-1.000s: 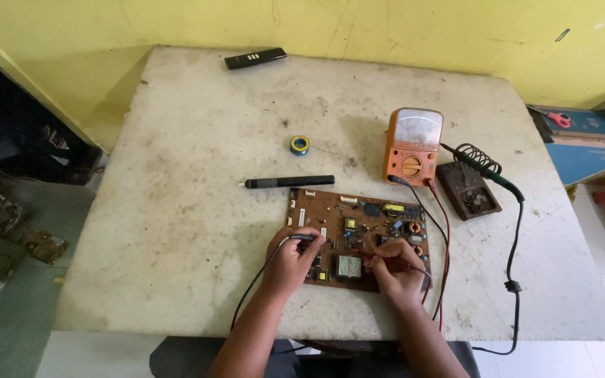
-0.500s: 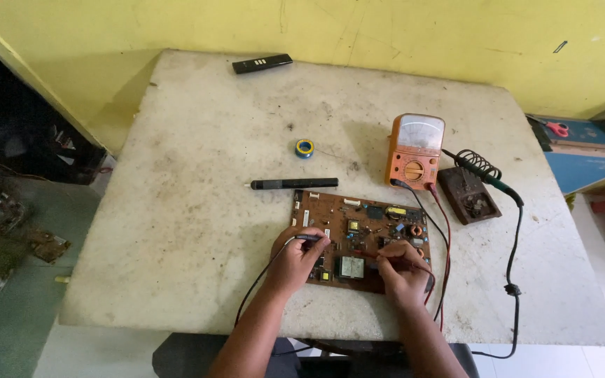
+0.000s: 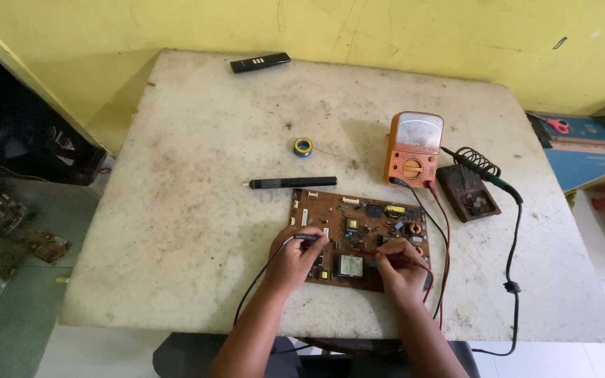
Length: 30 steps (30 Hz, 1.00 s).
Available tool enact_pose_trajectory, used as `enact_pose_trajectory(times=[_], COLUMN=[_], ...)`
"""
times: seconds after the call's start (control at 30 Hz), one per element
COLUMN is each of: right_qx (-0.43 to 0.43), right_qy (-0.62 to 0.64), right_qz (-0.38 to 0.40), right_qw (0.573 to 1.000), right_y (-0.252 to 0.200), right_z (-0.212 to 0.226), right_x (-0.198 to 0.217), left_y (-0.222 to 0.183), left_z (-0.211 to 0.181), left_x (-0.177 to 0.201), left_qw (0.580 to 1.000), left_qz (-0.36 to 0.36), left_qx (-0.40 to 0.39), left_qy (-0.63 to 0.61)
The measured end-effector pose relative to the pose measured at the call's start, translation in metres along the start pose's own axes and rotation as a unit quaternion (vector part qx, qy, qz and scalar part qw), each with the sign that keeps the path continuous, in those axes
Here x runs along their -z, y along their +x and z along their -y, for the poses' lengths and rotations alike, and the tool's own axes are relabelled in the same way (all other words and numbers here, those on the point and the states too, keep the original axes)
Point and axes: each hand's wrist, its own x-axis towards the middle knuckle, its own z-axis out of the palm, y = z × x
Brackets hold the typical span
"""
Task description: Testing electrical components and circuit paths on a PCB using a multimeter.
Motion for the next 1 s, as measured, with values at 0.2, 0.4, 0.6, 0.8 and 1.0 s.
enact_pose_trajectory(times=[0.2, 0.4, 0.6, 0.8, 1.0], right_qx=[0.002, 0.007, 0.006, 0.022, 0.025], right_qy=[0.007, 0.002, -0.006, 0.007, 0.010], right_qz=[0.001, 0.001, 0.003, 0.007, 0.011], right_qw=[1.000, 1.000, 1.000, 1.000, 1.000], right_y=[0.0008, 0.0003, -0.0004, -0.0011, -0.0003], right_z=[0.0013, -0.0030, -0.0004, 0.0027, -0.0005], right_x=[-0.0003, 0.0002, -0.0005, -0.0025, -0.0013], left_y=[-0.0009, 0.0014, 0.0014, 0.0006, 0.0025], left_z=[0.0000, -0.0025, -0.0040, -0.0029, -0.0035], left_x=[0.0000, 0.0017, 0.0023, 0.0024, 0.0030], left_qw=[1.000, 1.000, 0.999, 0.999, 0.999], left_qz=[-0.003, 0.012, -0.001, -0.002, 0.010], left_qx=[-0.006, -0.014, -0.042, -0.041, -0.039], left_qy=[0.009, -0.008, 0.004, 0.004, -0.013])
